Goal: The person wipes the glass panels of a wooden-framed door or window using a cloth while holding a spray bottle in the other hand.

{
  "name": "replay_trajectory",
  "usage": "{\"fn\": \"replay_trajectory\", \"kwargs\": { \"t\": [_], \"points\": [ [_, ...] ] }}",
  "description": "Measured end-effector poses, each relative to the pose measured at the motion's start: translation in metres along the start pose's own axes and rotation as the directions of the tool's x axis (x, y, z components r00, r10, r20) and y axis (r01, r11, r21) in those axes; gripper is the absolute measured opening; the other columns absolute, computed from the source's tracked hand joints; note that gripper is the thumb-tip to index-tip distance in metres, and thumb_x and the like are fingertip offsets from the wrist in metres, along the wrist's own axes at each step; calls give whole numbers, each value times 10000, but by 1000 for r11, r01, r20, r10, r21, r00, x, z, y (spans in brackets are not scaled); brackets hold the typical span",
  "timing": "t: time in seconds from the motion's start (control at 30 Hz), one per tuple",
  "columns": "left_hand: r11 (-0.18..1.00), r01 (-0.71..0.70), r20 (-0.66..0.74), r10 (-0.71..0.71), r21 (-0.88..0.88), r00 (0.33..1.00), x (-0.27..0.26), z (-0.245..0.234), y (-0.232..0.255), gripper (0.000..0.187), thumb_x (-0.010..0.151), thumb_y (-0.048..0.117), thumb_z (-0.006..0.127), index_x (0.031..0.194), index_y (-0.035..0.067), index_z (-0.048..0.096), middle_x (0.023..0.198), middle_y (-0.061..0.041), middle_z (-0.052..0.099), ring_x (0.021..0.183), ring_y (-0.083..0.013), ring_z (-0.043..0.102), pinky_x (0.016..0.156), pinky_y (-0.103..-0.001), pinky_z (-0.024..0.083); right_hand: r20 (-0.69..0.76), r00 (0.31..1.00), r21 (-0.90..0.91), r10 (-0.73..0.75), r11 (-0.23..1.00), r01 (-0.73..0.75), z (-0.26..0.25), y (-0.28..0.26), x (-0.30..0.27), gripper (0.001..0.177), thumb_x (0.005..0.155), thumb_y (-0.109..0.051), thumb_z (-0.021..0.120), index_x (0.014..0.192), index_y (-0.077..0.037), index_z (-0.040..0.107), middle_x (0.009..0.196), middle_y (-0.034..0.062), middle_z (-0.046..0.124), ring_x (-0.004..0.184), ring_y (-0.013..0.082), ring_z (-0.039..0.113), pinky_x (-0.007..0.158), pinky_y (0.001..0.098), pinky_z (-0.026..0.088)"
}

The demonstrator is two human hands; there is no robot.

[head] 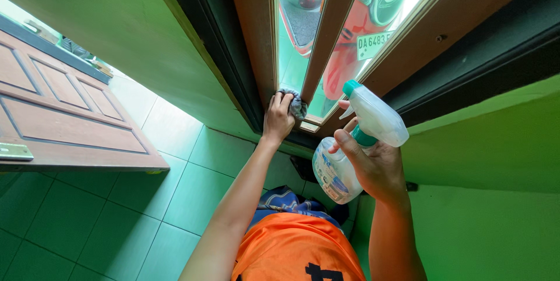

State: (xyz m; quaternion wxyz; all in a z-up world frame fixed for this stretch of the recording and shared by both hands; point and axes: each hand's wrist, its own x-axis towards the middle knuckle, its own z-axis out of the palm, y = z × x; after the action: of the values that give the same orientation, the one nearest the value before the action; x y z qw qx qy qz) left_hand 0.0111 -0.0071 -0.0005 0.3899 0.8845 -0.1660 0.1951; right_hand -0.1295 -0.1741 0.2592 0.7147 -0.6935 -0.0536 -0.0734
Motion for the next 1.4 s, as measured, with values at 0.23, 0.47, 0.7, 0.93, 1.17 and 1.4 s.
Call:
{"fn": "replay_trajectory", "kwargs": {
  "t": [0.23, 0.47, 0.7, 0.93, 1.17, 1.4],
  "points": [
    [980, 186, 192, -168, -77, 967, 41, -62, 53, 249, 818, 139, 732, 1039, 50, 656, 995, -171, 674, 955, -374, 673, 805, -448, 547, 30, 1000, 7, 10, 1000, -10, 0, -8, -14, 498, 989, -110, 690, 1448, 5, 535, 879, 16, 648, 811, 100, 690, 798, 301, 590],
    [907, -330, -350, 230, -260, 908, 126, -198, 167, 296, 938, 94, 754, 1180, 66, 587, 1092, -144, 637, 982, -329, 688, 829, -379, 581, 4, 999, -30, -43, 999, 43, 2, -17, -18, 487, 990, -95, 702, 1439, 11, 547, 923, 25, 648, 800, 104, 689, 788, 308, 584],
    [906, -413, -461, 328, -96, 825, 182, -176, 189, 316, 978, 50, 771, 1243, 92, 603, 1177, -138, 612, 1018, -362, 678, 823, -385, 560, -28, 999, -15, -33, 999, 32, -1, -12, -12, 462, 953, -52, 707, 1385, 4, 555, 1218, 85, 696, 805, 110, 695, 788, 331, 614],
    [941, -329, -382, 276, -79, 882, 128, -124, 134, 550, 884, -51, 699, 1394, 98, 556, 1311, -185, 514, 1167, -418, 589, 981, -443, 534, -39, 998, -25, -44, 999, 43, -9, -2, 2, 448, 971, -7, 669, 1398, 22, 534, 1242, 114, 672, 814, 111, 683, 763, 320, 624],
    [979, -154, -213, 124, -133, 969, 62, -58, 67, 516, 826, -18, 686, 1308, 109, 554, 1236, -216, 531, 1147, -474, 586, 977, -523, 526, -34, 999, -8, -3, 1000, 3, -2, 1, 6, 464, 964, -3, 668, 1406, 35, 531, 1204, 90, 664, 810, 101, 667, 745, 317, 629],
    [995, 64, -30, -66, -74, 997, -1, 3, 4, 379, 900, 59, 641, 1269, 125, 589, 1250, -207, 552, 1070, -442, 601, 890, -539, 523, -32, 999, -28, -10, 1000, 9, -1, -1, -7, 468, 974, -4, 669, 1421, 34, 534, 1149, 95, 675, 807, 107, 676, 756, 315, 620]
  ]
}}
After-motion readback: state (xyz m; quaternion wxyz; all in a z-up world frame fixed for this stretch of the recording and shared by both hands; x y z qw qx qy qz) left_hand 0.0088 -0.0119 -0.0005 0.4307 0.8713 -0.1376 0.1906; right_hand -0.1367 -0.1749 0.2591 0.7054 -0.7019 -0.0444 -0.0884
